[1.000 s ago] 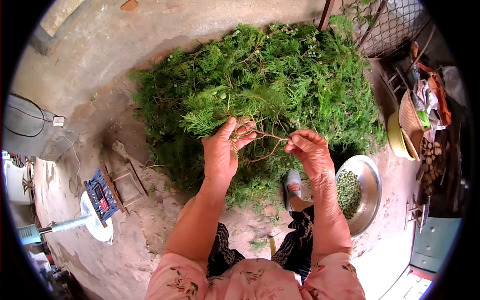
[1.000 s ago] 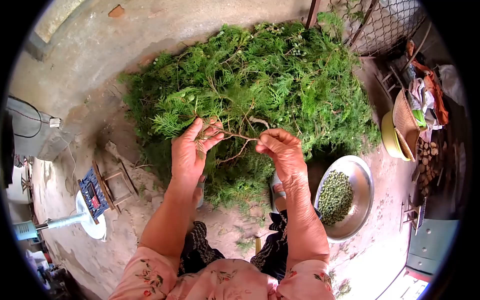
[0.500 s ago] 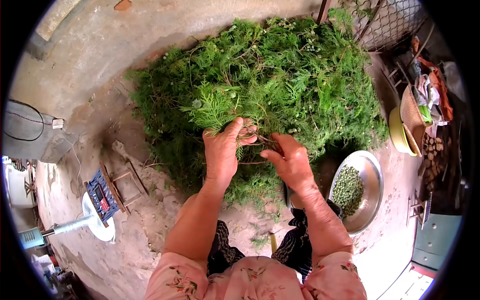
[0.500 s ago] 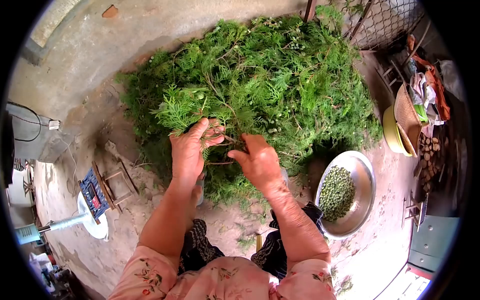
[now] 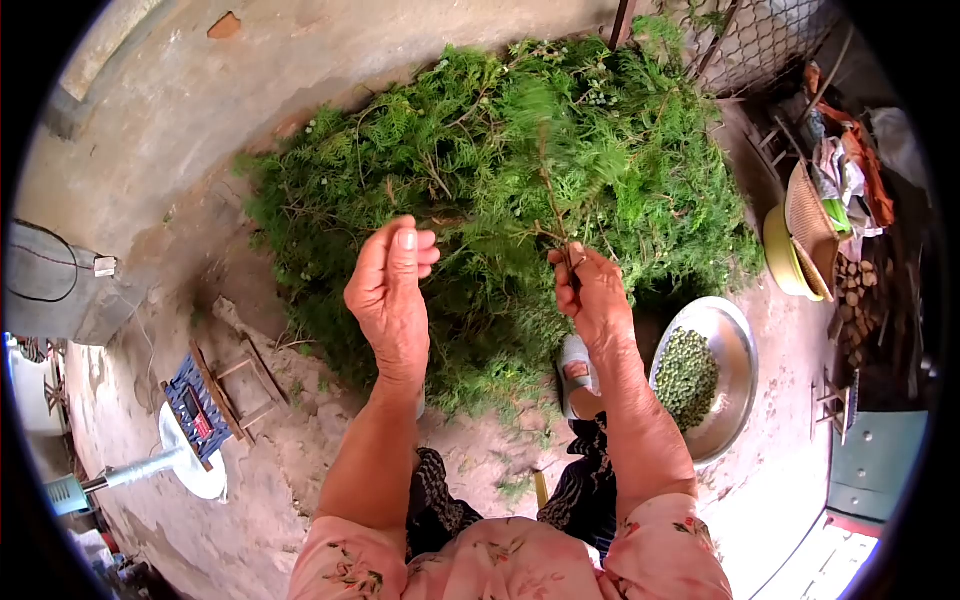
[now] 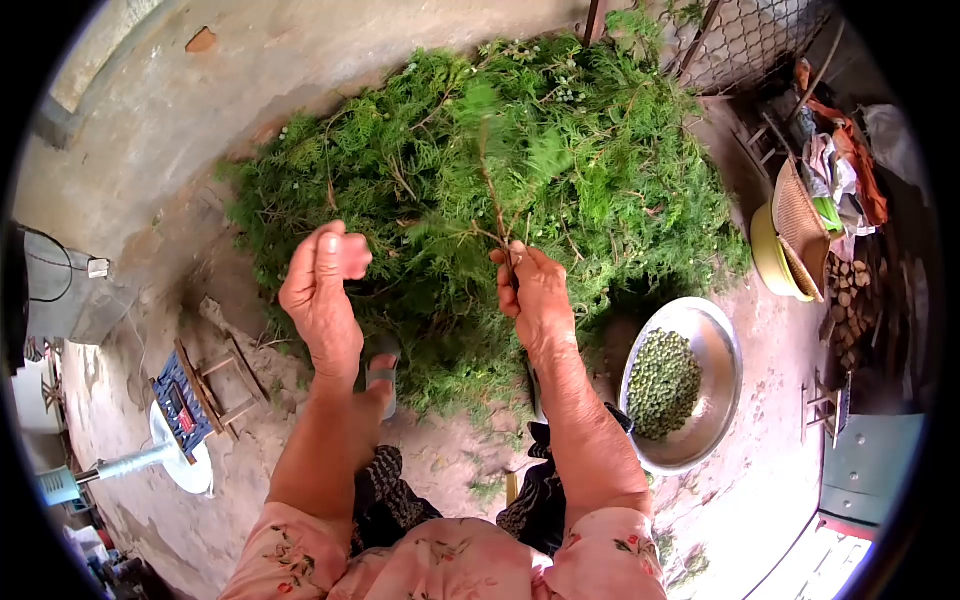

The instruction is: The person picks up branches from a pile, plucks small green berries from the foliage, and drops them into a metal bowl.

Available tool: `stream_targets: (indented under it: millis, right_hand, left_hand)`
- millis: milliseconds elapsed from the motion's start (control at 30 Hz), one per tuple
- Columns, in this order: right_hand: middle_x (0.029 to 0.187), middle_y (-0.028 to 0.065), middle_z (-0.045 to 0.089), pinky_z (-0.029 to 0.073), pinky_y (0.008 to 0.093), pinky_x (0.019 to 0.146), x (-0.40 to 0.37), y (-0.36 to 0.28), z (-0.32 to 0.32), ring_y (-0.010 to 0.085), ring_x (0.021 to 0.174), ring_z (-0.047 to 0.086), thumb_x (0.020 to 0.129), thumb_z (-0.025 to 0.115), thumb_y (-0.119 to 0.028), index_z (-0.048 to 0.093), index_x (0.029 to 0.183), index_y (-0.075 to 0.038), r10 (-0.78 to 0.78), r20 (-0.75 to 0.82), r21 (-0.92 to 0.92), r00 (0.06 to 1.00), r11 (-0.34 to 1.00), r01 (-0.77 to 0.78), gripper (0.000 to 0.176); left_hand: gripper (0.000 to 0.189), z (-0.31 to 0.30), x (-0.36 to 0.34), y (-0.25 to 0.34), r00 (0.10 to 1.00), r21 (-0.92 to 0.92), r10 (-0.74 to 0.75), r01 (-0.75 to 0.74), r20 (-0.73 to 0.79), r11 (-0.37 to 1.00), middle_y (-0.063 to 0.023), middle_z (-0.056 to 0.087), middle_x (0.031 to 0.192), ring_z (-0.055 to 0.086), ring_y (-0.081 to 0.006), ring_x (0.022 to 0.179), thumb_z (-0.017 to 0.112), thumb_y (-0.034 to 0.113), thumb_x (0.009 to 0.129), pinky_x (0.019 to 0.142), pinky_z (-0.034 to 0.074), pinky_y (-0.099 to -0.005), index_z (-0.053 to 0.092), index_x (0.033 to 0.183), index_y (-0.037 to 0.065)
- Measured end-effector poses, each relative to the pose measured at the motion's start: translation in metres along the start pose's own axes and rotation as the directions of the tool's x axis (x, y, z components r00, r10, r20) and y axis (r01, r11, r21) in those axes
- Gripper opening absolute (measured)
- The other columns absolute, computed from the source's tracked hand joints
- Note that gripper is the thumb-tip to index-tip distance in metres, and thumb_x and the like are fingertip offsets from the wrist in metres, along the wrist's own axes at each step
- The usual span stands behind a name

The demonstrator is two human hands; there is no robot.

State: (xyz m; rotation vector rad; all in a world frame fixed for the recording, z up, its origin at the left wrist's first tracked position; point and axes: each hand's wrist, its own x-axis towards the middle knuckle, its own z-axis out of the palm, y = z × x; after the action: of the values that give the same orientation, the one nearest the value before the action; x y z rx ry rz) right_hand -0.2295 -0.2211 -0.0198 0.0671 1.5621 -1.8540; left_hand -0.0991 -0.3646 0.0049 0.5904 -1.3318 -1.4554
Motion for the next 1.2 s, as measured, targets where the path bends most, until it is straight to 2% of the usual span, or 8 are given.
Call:
stream_targets:
  millis: [100,233,400,500,833,1067,1133,1200]
  right_hand:
    - [0.063,0.0016,0.046,0.028,0.0211,0.039,-0.002,-0.002,-0.002,0.0088,0.048,0.037,0.093,0.046,-0.024,0.052,0.092,0.002,0.039,0.096,0.217,0.995,0.974,-0.059,0.027]
    - [0.061,0.0014,0.043,0.026,0.0210,0.039,-0.006,0.004,0.001,0.0087,0.046,0.034,0.093,0.044,-0.024,0.048,0.094,0.004,0.086,0.244,0.404,0.966,0.897,-0.182,0.028]
    - [0.058,0.0000,0.040,0.025,0.0210,0.037,-0.017,0.025,0.017,0.0085,0.044,0.033,0.093,0.044,-0.029,0.052,0.088,0.000,0.110,0.545,0.443,0.831,0.805,-0.396,0.030]
    - [0.057,-0.0006,0.039,0.025,0.0215,0.036,-0.026,0.034,0.025,0.0085,0.043,0.032,0.091,0.048,-0.030,0.055,0.086,-0.001,0.158,0.625,0.378,0.765,0.796,-0.473,0.030]
    - [0.055,0.0020,0.045,0.032,0.0241,0.038,-0.033,0.054,0.028,0.0106,0.042,0.038,0.084,0.058,-0.028,0.058,0.088,0.000,0.334,0.693,0.087,0.639,0.841,-0.535,0.029]
    - [0.080,0.0053,0.058,0.048,0.0277,0.069,-0.012,0.040,0.014,0.0138,0.074,0.056,0.082,0.060,-0.007,0.058,0.100,0.000,-0.003,0.163,-0.276,0.987,0.960,0.049,0.019]
    - [0.086,0.0058,0.060,0.048,0.0278,0.073,-0.007,0.030,0.013,0.0142,0.080,0.057,0.080,0.060,-0.003,0.058,0.104,0.000,-0.146,0.042,-0.308,0.988,0.939,0.152,0.024]
    - [0.092,0.0056,0.059,0.047,0.0277,0.074,-0.008,0.022,0.012,0.0174,0.079,0.056,0.080,0.060,-0.003,0.057,0.107,-0.002,-0.686,0.005,-0.362,0.728,0.677,0.640,0.026]
  left_hand:
    - [0.017,-0.002,-0.001,-0.009,0.970,-0.044,-0.242,0.240,-0.035,0.970,-0.0059,0.063,0.071,0.056,-0.0104,0.056,0.059,0.019,0.086,0.053,0.045,-0.0202,0.063,0.087,0.002]
    - [0.029,0.002,-0.007,-0.017,0.593,0.133,-0.743,0.747,0.311,0.652,-0.0107,0.066,0.082,0.063,-0.0159,0.067,0.065,0.027,0.081,0.062,0.050,-0.0255,0.062,0.093,0.001]
    - [0.037,0.012,-0.021,-0.027,0.493,0.047,-0.579,0.734,0.649,0.678,-0.0102,0.058,0.088,0.057,-0.0158,0.080,0.060,0.037,0.084,0.071,0.048,-0.0317,0.053,0.095,0.003]
    - [0.035,0.013,-0.021,-0.028,0.698,-0.301,-0.538,0.702,0.473,0.645,-0.0104,0.057,0.087,0.057,-0.0164,0.075,0.060,0.039,0.083,0.067,0.048,-0.0321,0.049,0.089,0.006]
    - [0.031,-0.005,0.003,-0.017,0.655,-0.472,-0.666,0.742,0.356,0.476,-0.0131,0.061,0.099,0.061,-0.0291,0.089,0.062,0.011,0.080,0.081,0.051,-0.0449,0.052,0.107,0.000]
    - [0.017,-0.008,0.000,-0.022,0.757,-0.315,-0.541,0.648,0.367,0.693,-0.0114,0.063,0.084,0.062,-0.0232,0.072,0.060,-0.006,0.075,0.061,0.053,-0.0357,0.059,0.091,-0.002]
    - [0.018,-0.007,-0.004,-0.023,0.766,-0.304,-0.546,0.639,0.340,0.707,-0.0112,0.063,0.085,0.062,-0.0214,0.071,0.061,-0.006,0.074,0.059,0.052,-0.0340,0.059,0.092,-0.003]
    - [0.019,-0.004,-0.008,-0.022,0.770,-0.292,-0.553,0.635,0.319,0.716,-0.0109,0.064,0.086,0.061,-0.0195,0.070,0.062,-0.007,0.073,0.057,0.051,-0.0324,0.059,0.092,-0.003]
